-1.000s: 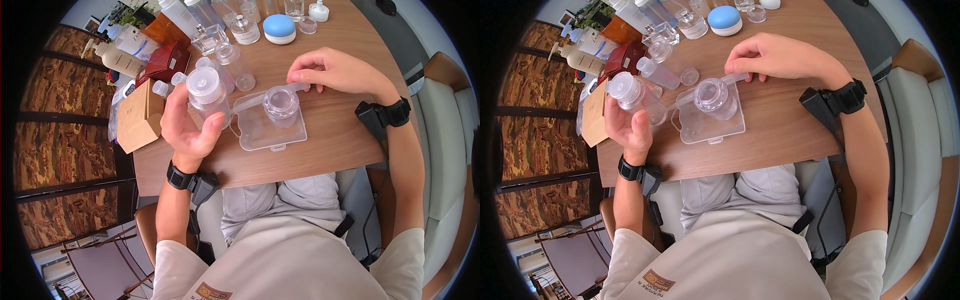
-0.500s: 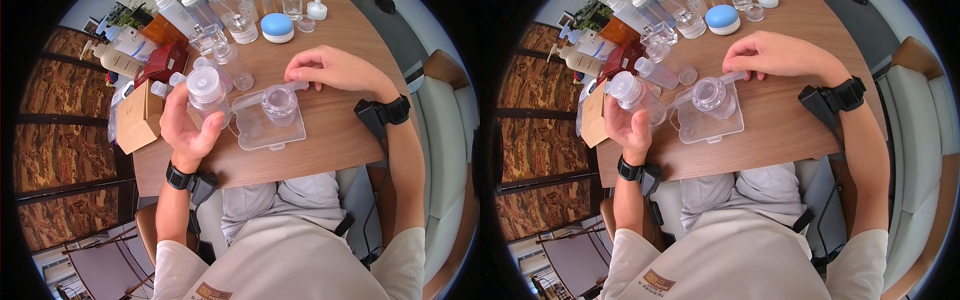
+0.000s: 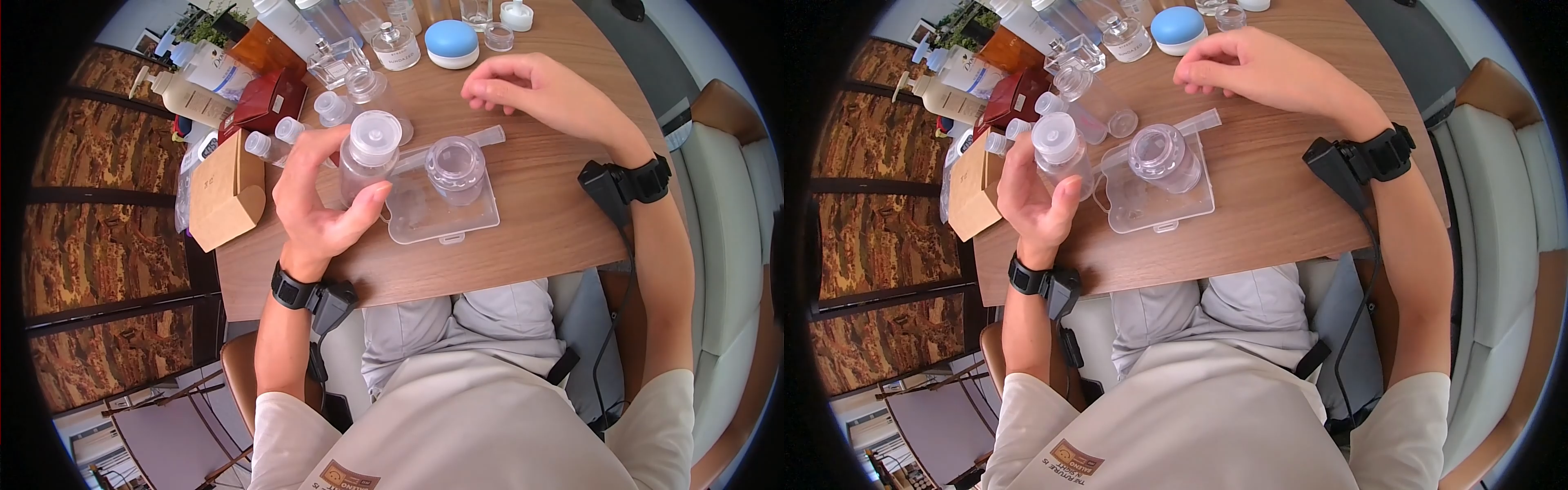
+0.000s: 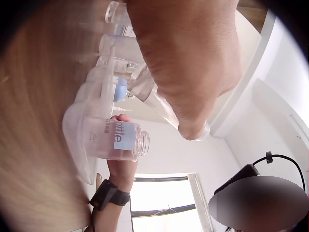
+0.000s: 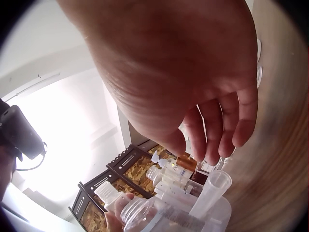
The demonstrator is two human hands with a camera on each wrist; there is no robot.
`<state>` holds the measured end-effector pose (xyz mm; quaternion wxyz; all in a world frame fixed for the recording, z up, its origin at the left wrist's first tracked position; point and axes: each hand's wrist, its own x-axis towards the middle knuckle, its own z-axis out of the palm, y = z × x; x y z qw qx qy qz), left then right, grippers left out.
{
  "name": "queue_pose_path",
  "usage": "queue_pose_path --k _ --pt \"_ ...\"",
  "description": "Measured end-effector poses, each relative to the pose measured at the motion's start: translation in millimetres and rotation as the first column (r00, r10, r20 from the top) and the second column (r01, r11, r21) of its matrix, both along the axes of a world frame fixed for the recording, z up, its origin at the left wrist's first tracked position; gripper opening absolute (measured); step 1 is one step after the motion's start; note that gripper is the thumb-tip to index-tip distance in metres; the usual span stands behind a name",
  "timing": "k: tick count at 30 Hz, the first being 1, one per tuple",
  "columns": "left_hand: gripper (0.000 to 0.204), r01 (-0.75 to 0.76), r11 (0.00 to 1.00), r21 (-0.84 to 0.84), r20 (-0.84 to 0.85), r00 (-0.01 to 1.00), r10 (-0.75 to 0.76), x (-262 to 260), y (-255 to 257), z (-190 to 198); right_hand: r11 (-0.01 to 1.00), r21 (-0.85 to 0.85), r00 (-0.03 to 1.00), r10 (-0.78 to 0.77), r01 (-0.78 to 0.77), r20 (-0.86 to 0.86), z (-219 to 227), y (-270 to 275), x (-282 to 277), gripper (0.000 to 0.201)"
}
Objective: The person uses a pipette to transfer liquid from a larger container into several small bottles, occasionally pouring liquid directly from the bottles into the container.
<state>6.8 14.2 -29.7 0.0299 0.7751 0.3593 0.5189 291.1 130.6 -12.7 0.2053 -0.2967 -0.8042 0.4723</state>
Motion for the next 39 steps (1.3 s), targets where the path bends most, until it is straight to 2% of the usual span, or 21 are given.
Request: queue_pose_path --k 1,14,16,17,19,23,25,27,28,29,30,31,33,34,35,37,39 --pt "0.048 0.007 1.000 0.002 -0.012 1.000 -0.007 -0.2 0.7 0.4 0.997 0.061 0.999 -0.038 0.040 -0.036 -1.0 1.0 -0.1 0.029" --pt "0.046 -0.008 0.999 -0.052 -0.093 0.996 0.003 7.5 -0.9 8.5 0.997 0.065 0.998 -0.049 0.051 -0.043 4.6 0.7 0.5 0.028" --pt "0.045 -0.007 0.999 -0.047 -0.113 0.994 0.001 9.5 -0.2 10.6 0.987 0.116 0.978 -0.088 0.112 -0.190 6.4 -5.7 -3.6 0.021" --pt "0.045 -0.004 0.999 -0.043 -0.134 0.991 -0.001 10.0 -0.1 11.4 0.987 0.116 0.978 -0.087 0.111 -0.191 9.0 -9.8 -6.1 0.021" --pt "0.045 -0.018 0.999 -0.035 -0.156 0.988 0.013 10.4 -0.1 11.9 0.971 0.093 0.960 -0.201 0.222 -0.196 17.3 -19.1 -10.6 0.017" --pt "0.046 -0.033 0.999 0.008 -0.187 0.982 0.034 11.9 1.3 11.6 0.962 0.190 0.962 -0.150 0.195 -0.230 24.6 -34.8 -18.0 0.017" --pt "0.047 -0.031 1.000 0.001 -0.180 0.983 0.031 12.4 -0.3 11.3 0.947 0.266 0.937 -0.082 0.179 -0.339 24.7 -39.5 -24.0 0.020" --pt "0.047 -0.032 0.999 -0.002 -0.170 0.985 0.032 11.6 -0.3 10.7 0.946 0.276 0.941 -0.073 0.170 -0.330 29.9 -39.5 -28.4 0.019" --pt "0.048 -0.033 0.999 -0.001 -0.161 0.986 0.032 11.1 0.0 10.0 0.862 0.486 0.971 -0.030 0.146 -0.239 32.8 -39.1 -30.6 0.027" --pt "0.048 -0.033 0.999 -0.002 -0.152 0.988 0.032 10.4 0.1 9.4 0.737 0.669 0.991 -0.010 0.100 -0.136 35.5 -39.1 -33.9 0.035" --pt "0.048 -0.028 1.000 0.001 -0.155 0.988 0.028 9.6 0.3 8.8 0.732 0.663 0.972 0.008 0.154 -0.234 32.1 -40.5 -43.1 0.047" --pt "0.049 -0.031 0.999 0.008 -0.165 0.986 0.032 9.0 0.6 8.0 0.729 0.666 0.972 0.005 0.157 -0.234 30.5 -41.5 -47.0 0.047" --pt "0.049 -0.035 0.999 0.022 -0.171 0.984 0.039 9.0 0.8 8.7 0.582 0.806 0.987 0.032 0.108 -0.156 29.0 -41.9 -53.2 0.052" --pt "0.050 -0.036 0.999 0.012 -0.169 0.985 0.038 8.7 -0.1 9.1 0.544 0.821 0.973 0.033 0.174 -0.228 27.2 -43.0 -59.6 0.056" --pt "0.051 -0.039 0.999 0.002 -0.169 0.985 0.038 8.7 -0.8 9.4 0.541 0.823 0.973 0.036 0.173 -0.228 28.4 -44.3 -58.9 0.056" --pt "0.052 -0.028 1.000 0.013 -0.154 0.988 0.030 9.2 -0.1 9.5 0.543 0.837 0.997 -0.008 0.072 -0.080 31.4 -47.6 -55.8 0.047" --pt "0.051 -0.001 0.999 0.033 -0.186 0.983 0.007 9.9 -0.6 12.0 0.522 0.850 0.997 0.000 0.070 -0.083 30.0 -47.3 -55.2 0.046"
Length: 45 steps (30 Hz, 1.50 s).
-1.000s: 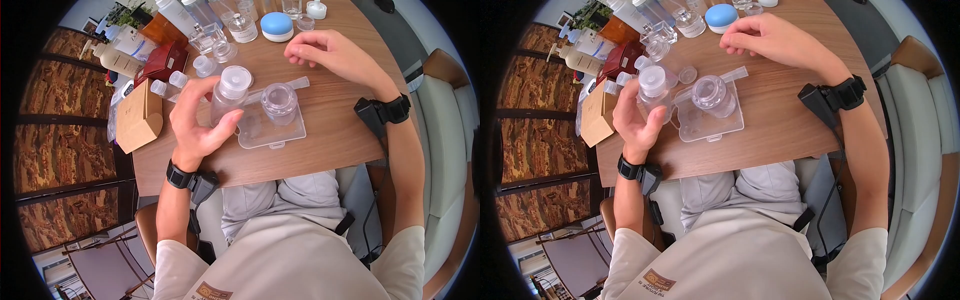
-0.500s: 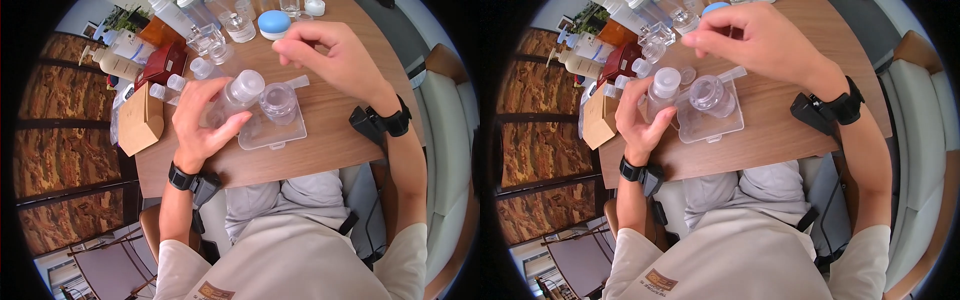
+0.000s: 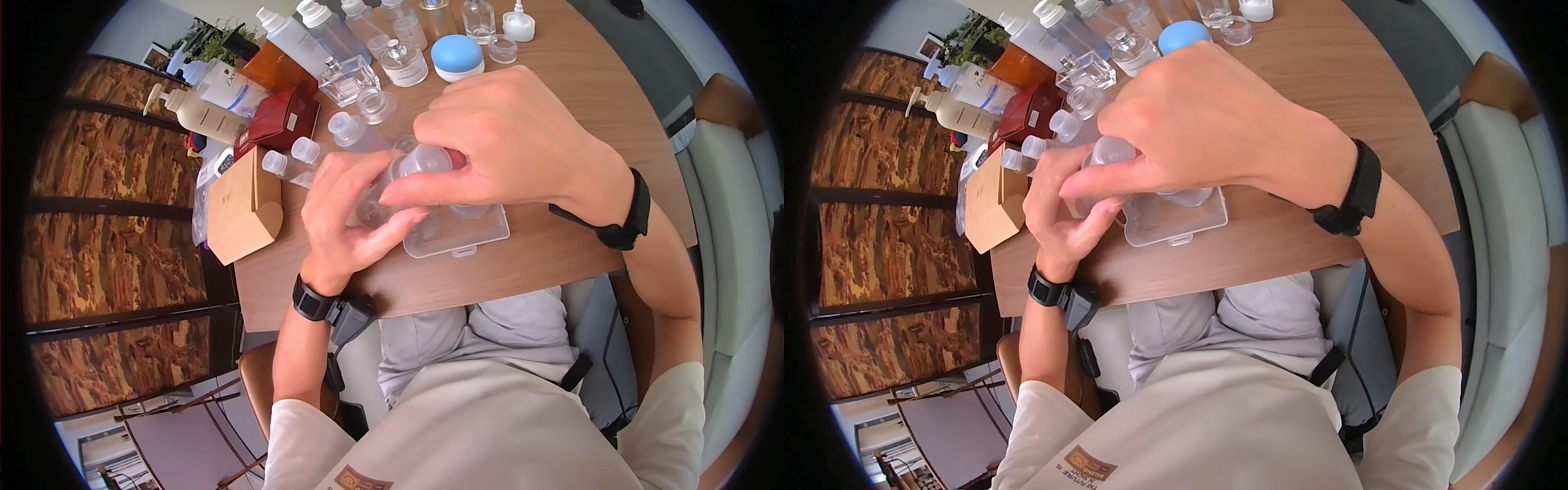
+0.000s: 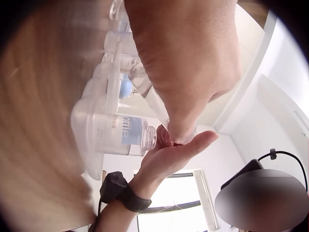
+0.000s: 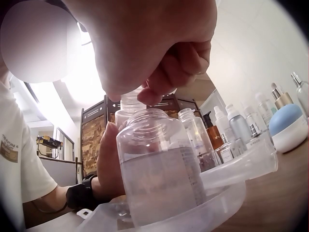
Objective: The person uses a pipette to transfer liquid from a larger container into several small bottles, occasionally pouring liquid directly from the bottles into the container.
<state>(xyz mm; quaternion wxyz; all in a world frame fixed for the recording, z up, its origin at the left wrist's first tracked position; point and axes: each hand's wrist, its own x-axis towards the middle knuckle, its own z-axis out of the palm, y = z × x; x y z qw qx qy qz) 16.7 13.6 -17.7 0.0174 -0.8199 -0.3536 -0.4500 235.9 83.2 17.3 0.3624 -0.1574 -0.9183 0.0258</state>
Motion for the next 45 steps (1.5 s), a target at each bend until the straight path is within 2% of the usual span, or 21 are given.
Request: queue_pose_path --k 4,8,10,14,16,17,19,20,22,26,28,29,31,32,34,38,40,41,43,44,45 --pt "0.050 0.005 1.000 0.010 -0.008 1.000 -0.005 -0.1 0.6 1.7 0.994 0.098 0.997 0.056 -0.051 -0.048 -1.6 2.1 -0.5 0.039" --pt "0.048 -0.009 0.998 -0.061 0.017 1.000 0.010 -3.4 -1.6 1.5 0.991 0.114 0.991 0.080 -0.068 -0.107 -4.7 4.9 -3.8 0.036" --pt "0.048 -0.030 0.995 -0.095 0.036 0.999 0.034 -5.0 -2.0 -1.5 0.988 0.071 0.971 0.149 -0.137 -0.188 -9.1 7.3 -5.5 0.036" --pt "0.046 -0.028 0.997 -0.075 0.045 0.999 0.031 -1.7 -0.4 -0.5 0.984 -0.036 0.959 0.164 -0.177 -0.231 -3.3 1.2 1.2 0.032" --pt "0.046 -0.008 0.998 -0.059 0.038 0.999 0.010 0.7 0.7 1.1 0.963 -0.201 0.977 0.149 -0.178 -0.154 -0.1 0.5 7.2 0.030" --pt "0.046 0.001 0.999 -0.049 0.035 0.999 0.000 0.6 1.3 0.5 0.964 -0.200 0.977 0.146 -0.176 -0.155 2.4 0.5 10.2 0.030" --pt "0.045 0.013 0.999 -0.040 0.031 0.999 -0.012 0.5 1.8 -0.7 0.952 -0.305 0.994 0.065 -0.035 0.087 6.6 1.1 14.2 0.027" --pt "0.045 -0.002 0.998 -0.055 0.048 0.999 0.004 0.2 1.6 -1.3 0.952 -0.304 0.994 0.064 -0.035 0.086 3.1 2.9 12.1 0.027" --pt "0.045 -0.021 0.997 -0.068 0.064 0.998 0.025 -0.6 -0.1 -1.6 0.970 -0.137 0.960 0.168 -0.202 -0.225 -10.8 7.9 1.9 0.030" --pt "0.045 -0.017 0.997 -0.074 0.046 0.999 0.021 1.1 0.3 0.7 0.977 0.012 0.903 0.202 -0.214 -0.380 -16.5 7.7 -8.9 0.031" --pt "0.046 -0.002 0.999 -0.052 0.040 0.999 0.004 1.2 0.9 1.3 0.960 -0.189 0.944 0.142 -0.204 -0.299 -6.8 0.6 -0.5 0.027" --pt "0.046 -0.003 0.999 -0.049 0.030 1.000 0.004 0.5 0.9 1.3 0.960 -0.190 0.944 0.143 -0.205 -0.299 -1.0 -0.3 4.2 0.027" --pt "0.046 -0.005 0.999 -0.047 0.020 1.000 0.006 -0.3 1.0 0.8 0.900 -0.425 0.995 0.091 -0.097 -0.033 7.3 -0.8 11.4 0.030" --pt "0.046 -0.009 0.999 -0.050 0.023 1.000 0.010 -0.1 1.5 0.4 0.900 -0.425 0.995 0.093 -0.098 -0.033 3.4 1.3 9.5 0.030" --pt "0.047 -0.015 0.998 -0.054 0.027 0.999 0.017 -0.9 0.7 -0.8 0.956 -0.187 0.954 0.181 -0.228 -0.237 -7.5 7.1 2.9 0.031" --pt "0.046 -0.037 0.997 -0.068 0.022 0.999 0.039 0.2 0.5 -0.5 0.946 -0.102 0.912 0.261 -0.306 -0.316 -7.9 2.7 -0.7 0.030" --pt "0.046 -0.018 0.998 -0.053 0.029 0.999 0.019 1.0 1.1 0.4 0.917 -0.315 0.929 0.128 -0.244 -0.346 -1.1 -4.3 1.6 0.026" --pt "0.046 -0.021 0.998 -0.055 0.024 0.999 0.022 0.7 0.9 0.5 0.917 -0.316 0.929 0.128 -0.244 -0.347 2.5 -3.3 5.4 0.026" --pt "0.046 -0.023 0.998 -0.058 0.019 1.000 0.024 1.2 0.8 1.1 0.856 -0.495 0.988 0.115 -0.150 -0.100 5.9 -0.1 13.0 0.027" --pt "0.046 -0.021 0.998 -0.065 0.019 1.000 0.023 1.9 0.5 1.8 0.832 -0.544 0.993 0.118 -0.106 -0.012 5.8 1.1 14.5 0.027" --pt "0.046 -0.020 0.997 -0.072 0.020 1.000 0.022 2.2 0.2 2.0 0.870 -0.468 0.988 0.131 -0.156 -0.085 3.0 1.5 12.8 0.028"
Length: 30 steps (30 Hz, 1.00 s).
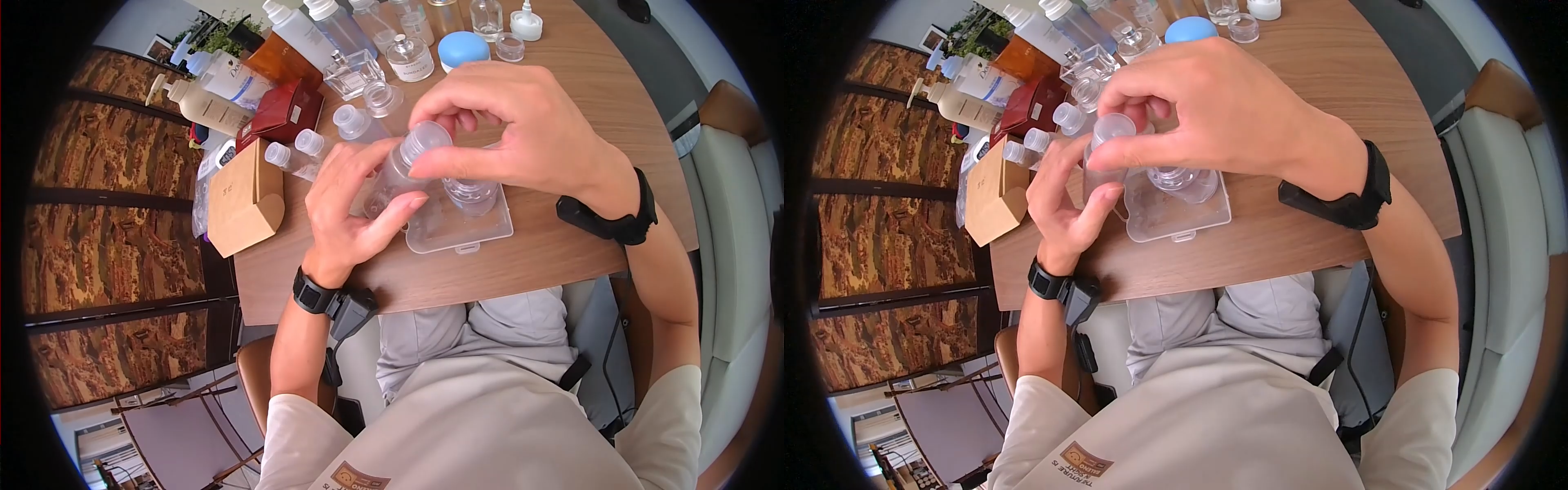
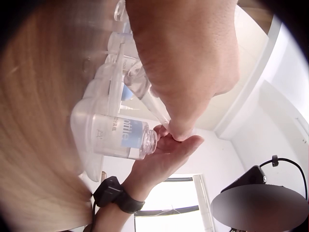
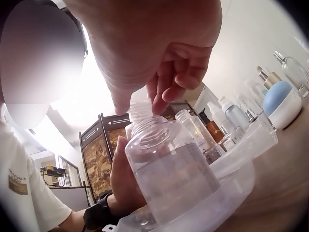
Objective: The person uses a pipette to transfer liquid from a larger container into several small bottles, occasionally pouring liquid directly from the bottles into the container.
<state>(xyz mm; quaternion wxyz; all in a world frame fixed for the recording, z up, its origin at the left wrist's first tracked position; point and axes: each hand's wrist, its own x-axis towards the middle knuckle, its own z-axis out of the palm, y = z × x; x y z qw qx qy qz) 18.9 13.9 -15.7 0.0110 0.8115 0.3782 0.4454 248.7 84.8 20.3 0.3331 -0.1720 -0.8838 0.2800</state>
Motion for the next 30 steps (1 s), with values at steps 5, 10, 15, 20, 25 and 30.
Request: queue_pose_path --k 5,10,15,20,25,30 --pt "0.046 0.008 1.000 0.011 0.014 1.000 -0.008 -3.3 2.0 -4.4 0.952 0.306 0.976 0.082 -0.017 -0.202 -15.6 5.8 -13.1 0.035" --pt "0.046 0.017 0.999 0.027 0.013 1.000 -0.017 -1.1 1.3 -1.8 0.992 0.109 0.975 -0.032 0.057 -0.218 -4.8 -2.5 -8.8 0.033" --pt "0.046 0.005 1.000 0.009 0.017 1.000 -0.005 -2.4 1.5 -2.5 0.987 0.157 0.991 -0.013 0.034 -0.135 -4.0 2.1 -3.7 0.029" --pt "0.045 -0.007 1.000 0.001 0.035 0.999 0.007 -2.6 1.0 -3.6 0.969 0.243 0.963 0.034 0.034 -0.269 -6.4 6.5 -5.9 0.023" --pt "0.045 -0.008 1.000 0.001 0.018 1.000 0.008 -2.0 0.3 -2.7 0.987 -0.160 0.878 -0.087 0.012 -0.470 -5.8 16.5 -2.6 0.027" --pt "0.046 -0.012 1.000 0.012 -0.003 1.000 0.012 0.1 0.0 -0.3 0.914 -0.405 0.870 -0.199 -0.001 -0.451 -14.5 61.7 20.8 0.034"
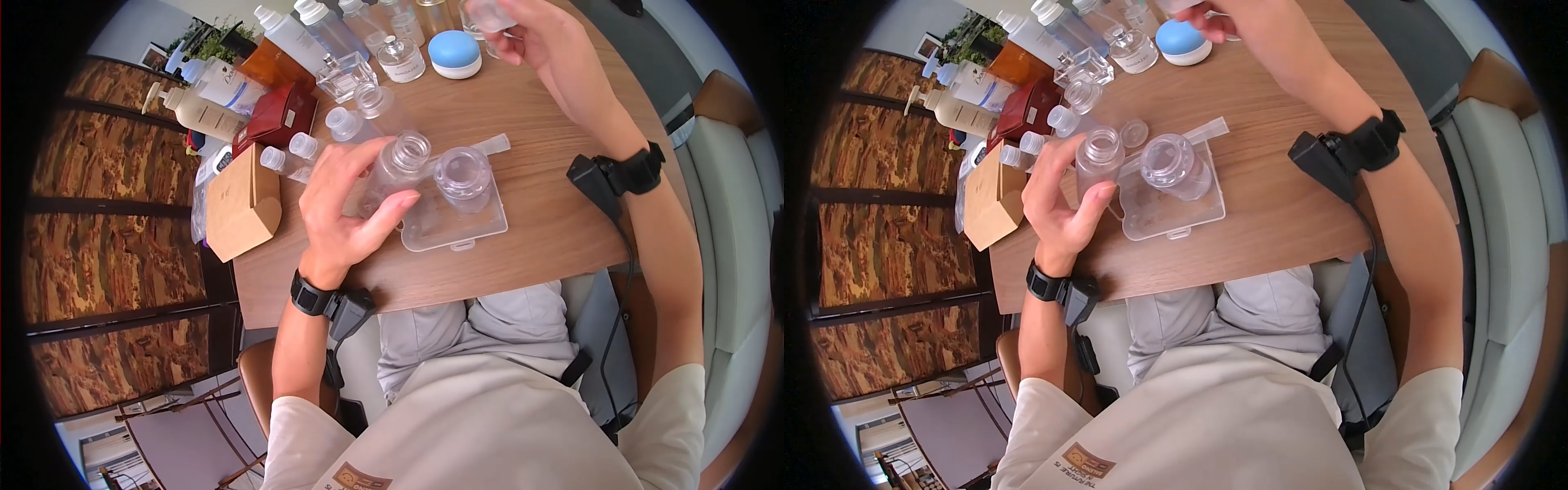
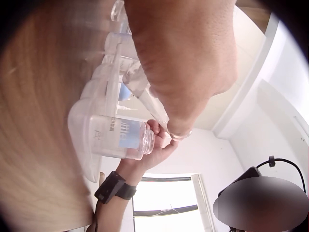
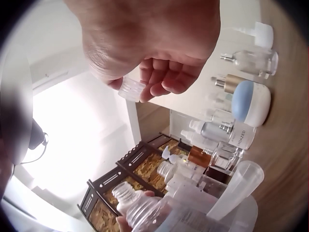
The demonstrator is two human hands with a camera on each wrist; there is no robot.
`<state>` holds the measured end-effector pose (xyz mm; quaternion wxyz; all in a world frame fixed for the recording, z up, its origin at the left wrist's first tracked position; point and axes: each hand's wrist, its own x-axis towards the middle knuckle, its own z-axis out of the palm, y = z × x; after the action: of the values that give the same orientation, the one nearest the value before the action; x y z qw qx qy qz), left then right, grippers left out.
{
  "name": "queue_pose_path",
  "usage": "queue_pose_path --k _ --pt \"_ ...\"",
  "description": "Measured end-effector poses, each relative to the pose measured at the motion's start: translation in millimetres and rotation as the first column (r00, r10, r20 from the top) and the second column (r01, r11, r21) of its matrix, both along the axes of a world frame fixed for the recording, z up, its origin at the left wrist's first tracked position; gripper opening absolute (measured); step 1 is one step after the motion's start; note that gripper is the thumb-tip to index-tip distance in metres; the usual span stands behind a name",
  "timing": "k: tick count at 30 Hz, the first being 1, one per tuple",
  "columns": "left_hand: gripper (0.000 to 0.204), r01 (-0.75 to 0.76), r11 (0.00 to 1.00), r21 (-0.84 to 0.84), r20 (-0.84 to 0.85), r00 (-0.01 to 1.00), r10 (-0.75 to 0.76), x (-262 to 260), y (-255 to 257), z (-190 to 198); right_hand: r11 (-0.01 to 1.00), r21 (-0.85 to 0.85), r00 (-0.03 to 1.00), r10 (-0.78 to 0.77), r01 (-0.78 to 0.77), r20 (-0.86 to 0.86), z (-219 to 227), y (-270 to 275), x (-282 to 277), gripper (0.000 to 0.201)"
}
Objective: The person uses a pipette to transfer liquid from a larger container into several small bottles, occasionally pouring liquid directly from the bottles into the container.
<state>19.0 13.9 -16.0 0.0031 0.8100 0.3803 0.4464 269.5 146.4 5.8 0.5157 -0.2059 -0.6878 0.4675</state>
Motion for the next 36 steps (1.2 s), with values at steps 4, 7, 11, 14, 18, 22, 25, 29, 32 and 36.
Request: queue_pose_path --k 4,7,11,14,18,22,25,29,32,36 --pt "0.048 -0.008 1.000 -0.006 0.002 1.000 0.008 0.1 0.5 -1.0 0.936 -0.267 0.945 0.147 -0.229 -0.292 -13.2 17.2 7.1 0.035" --pt "0.049 -0.012 0.999 0.051 -0.034 0.999 0.014 -1.5 1.8 -0.4 0.867 -0.384 0.907 0.160 -0.318 -0.389 -18.9 22.5 8.7 0.037" --pt "0.051 -0.059 0.996 0.063 -0.080 0.995 0.064 -1.6 -0.2 1.8 0.849 -0.434 0.904 0.108 -0.301 -0.414 -25.0 27.5 11.1 0.035" --pt "0.052 -0.077 0.994 0.082 -0.101 0.991 0.085 -0.8 -0.8 2.2 0.829 -0.482 0.908 0.071 -0.285 -0.414 -26.0 28.8 10.4 0.034" --pt "0.053 -0.082 0.989 0.120 -0.114 0.989 0.096 0.3 -0.9 2.8 0.816 -0.504 0.908 0.057 -0.282 -0.416 -29.2 28.1 8.5 0.034" --pt "0.057 -0.094 0.988 0.124 -0.164 0.980 0.114 -2.5 -1.6 1.0 0.826 -0.480 0.898 0.067 -0.294 -0.435 -32.0 30.4 8.7 0.033" --pt "0.054 -0.095 0.983 0.154 -0.138 0.984 0.116 -0.9 -0.8 2.4 0.820 -0.495 0.900 0.057 -0.289 -0.432 -33.3 31.8 9.1 0.033" --pt "0.056 -0.098 0.980 0.172 -0.165 0.978 0.127 -1.7 -0.6 2.4 0.805 -0.507 0.896 0.065 -0.308 -0.440 -33.1 31.9 9.9 0.032" --pt "0.057 -0.108 0.978 0.176 -0.185 0.973 0.141 -2.1 -0.9 2.0 0.805 -0.512 0.898 0.056 -0.299 -0.437 -33.1 30.8 8.9 0.032" --pt "0.059 -0.106 0.975 0.194 -0.213 0.966 0.148 -2.4 -0.6 2.0 0.810 -0.491 0.893 0.086 -0.321 -0.441 -32.6 30.5 9.2 0.033"
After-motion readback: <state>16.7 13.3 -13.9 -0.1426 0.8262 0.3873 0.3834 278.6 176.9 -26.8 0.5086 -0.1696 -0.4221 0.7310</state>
